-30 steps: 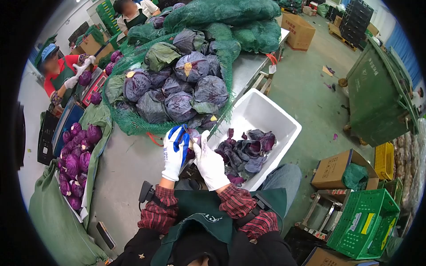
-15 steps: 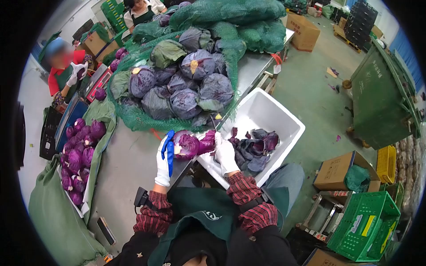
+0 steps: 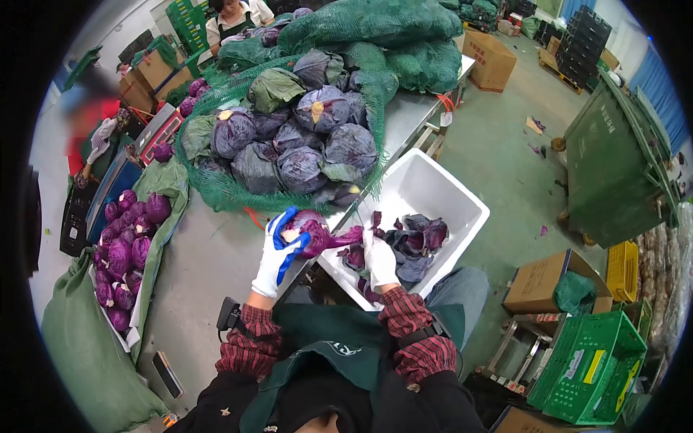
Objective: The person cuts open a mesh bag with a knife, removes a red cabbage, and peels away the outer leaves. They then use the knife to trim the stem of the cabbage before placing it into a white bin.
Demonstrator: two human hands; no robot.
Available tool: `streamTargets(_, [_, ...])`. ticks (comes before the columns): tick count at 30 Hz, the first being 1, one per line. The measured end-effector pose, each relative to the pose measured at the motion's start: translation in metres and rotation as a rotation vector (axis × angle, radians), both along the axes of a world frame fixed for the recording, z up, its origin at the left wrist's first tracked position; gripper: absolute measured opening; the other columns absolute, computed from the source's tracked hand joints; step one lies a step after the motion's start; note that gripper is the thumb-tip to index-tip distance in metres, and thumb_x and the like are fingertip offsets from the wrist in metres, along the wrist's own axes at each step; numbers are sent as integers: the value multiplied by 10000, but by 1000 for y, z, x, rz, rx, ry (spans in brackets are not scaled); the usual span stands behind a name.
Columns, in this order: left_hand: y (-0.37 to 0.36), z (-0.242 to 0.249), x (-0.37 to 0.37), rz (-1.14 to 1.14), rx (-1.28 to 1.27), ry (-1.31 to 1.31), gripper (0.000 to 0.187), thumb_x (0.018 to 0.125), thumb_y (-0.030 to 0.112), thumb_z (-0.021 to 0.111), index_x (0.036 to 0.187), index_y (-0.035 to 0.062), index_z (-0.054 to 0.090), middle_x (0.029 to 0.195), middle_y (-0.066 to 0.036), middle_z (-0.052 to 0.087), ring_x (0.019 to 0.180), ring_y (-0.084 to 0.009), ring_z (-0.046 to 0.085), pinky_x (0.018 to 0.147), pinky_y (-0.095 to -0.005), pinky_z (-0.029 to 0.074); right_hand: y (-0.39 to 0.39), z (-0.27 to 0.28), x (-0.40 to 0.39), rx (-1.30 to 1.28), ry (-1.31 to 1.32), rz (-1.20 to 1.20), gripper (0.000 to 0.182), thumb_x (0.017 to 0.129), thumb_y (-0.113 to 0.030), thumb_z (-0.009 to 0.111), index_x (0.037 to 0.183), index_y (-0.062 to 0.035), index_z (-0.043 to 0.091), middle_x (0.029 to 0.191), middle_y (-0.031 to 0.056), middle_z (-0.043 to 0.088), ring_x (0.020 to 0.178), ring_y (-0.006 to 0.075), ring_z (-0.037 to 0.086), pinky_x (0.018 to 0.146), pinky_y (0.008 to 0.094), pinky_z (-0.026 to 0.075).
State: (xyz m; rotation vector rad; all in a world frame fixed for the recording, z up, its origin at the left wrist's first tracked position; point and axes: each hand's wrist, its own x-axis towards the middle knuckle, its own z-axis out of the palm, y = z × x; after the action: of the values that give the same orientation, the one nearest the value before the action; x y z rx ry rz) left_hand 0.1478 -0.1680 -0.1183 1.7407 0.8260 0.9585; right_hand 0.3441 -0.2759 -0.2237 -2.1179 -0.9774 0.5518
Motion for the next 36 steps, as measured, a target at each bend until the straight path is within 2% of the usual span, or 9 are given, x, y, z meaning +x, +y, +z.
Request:
streamTargets(2, [-2, 3, -1, -36, 79, 109, 738, 721, 172, 794, 1355, 35, 441, 1282, -138, 456, 1192, -243, 463, 1045, -337, 359, -4, -13, -2, 15, -395, -111, 564, 989, -458, 308, 915, -19, 654, 802, 224, 652, 769, 354, 647, 657, 453, 489])
streamTargets(6, [-14, 20, 13, -61, 73, 149, 798, 694, 194, 807, 1364, 3, 417, 1352, -181, 455, 1262, -261, 434, 1063, -349, 343, -13, 100, -29, 86, 45, 128, 500, 975, -429, 400, 1375, -128, 407, 705, 224, 618, 697, 396, 630, 589, 461, 476])
streamTargets(10, [-13, 5, 15, -152, 3, 15, 829, 665, 178, 812, 1365, -11, 409, 1378, -184, 452, 1284, -269, 422, 1078, -362, 331, -1, 107, -47, 203, -176, 292, 617, 954, -387, 476, 1483, -284, 175, 630, 203, 584, 580, 384, 604, 545, 445, 473])
streamTargets(15, [-20, 9, 14, -82, 242, 198, 808, 667, 177, 817, 1359, 17, 433, 1376, -174, 442, 1277, -280, 431, 1067, -377, 346, 3, 108, -39, 279, 26, 142, 393, 969, -448, 407, 1239, -229, 591, 995, 174, 654, 884, 327, 646, 736, 390, 513])
streamTargets(16, [-22, 14, 14, -83, 244, 196, 808, 667, 177, 817, 1359, 17, 433, 1376, -174, 442, 1277, -280, 431, 1067, -377, 346, 6, 105, -25, -44, 20, 140, 460, 974, -485, 344, 1233, -197, 592, 1047, 152, 650, 928, 325, 632, 781, 377, 511])
streamTargets(20, [-24, 17, 12, -55, 295, 253, 796, 657, 203, 825, 1351, 55, 464, 1374, -194, 434, 1277, -315, 425, 1072, -390, 333, -4, 56, -4, 266, -81, 84, 523, 967, -521, 316, 1230, -161, 588, 928, 202, 664, 856, 364, 643, 748, 457, 500])
streamTargets(24, [-23, 11, 15, -76, 307, 270, 809, 650, 187, 819, 1358, 51, 453, 1375, -186, 435, 1285, -316, 412, 1076, -395, 331, -12, 100, -42, 96, -49, 279, 568, 966, -455, 404, 1468, -253, 230, 742, 231, 628, 681, 396, 628, 628, 469, 488])
streamTargets(30, [-28, 18, 14, -70, 292, 279, 831, 646, 166, 822, 1372, 52, 434, 1373, -171, 447, 1280, -305, 420, 1075, -387, 333, 5, 94, -42, 521, 140, 110, 488, 959, -502, 423, 1209, -132, 617, 909, 80, 705, 834, 204, 660, 740, 317, 490])
streamTargets(36, [-12, -4, -2, -142, 187, 107, 823, 678, 111, 806, 1385, 22, 394, 1398, -123, 426, 1273, -235, 422, 1086, -355, 317, -6, -4, 30, 353, 270, -175, 479, 950, -481, 451, 1177, -93, 618, 937, 167, 687, 831, 293, 659, 706, 358, 497])
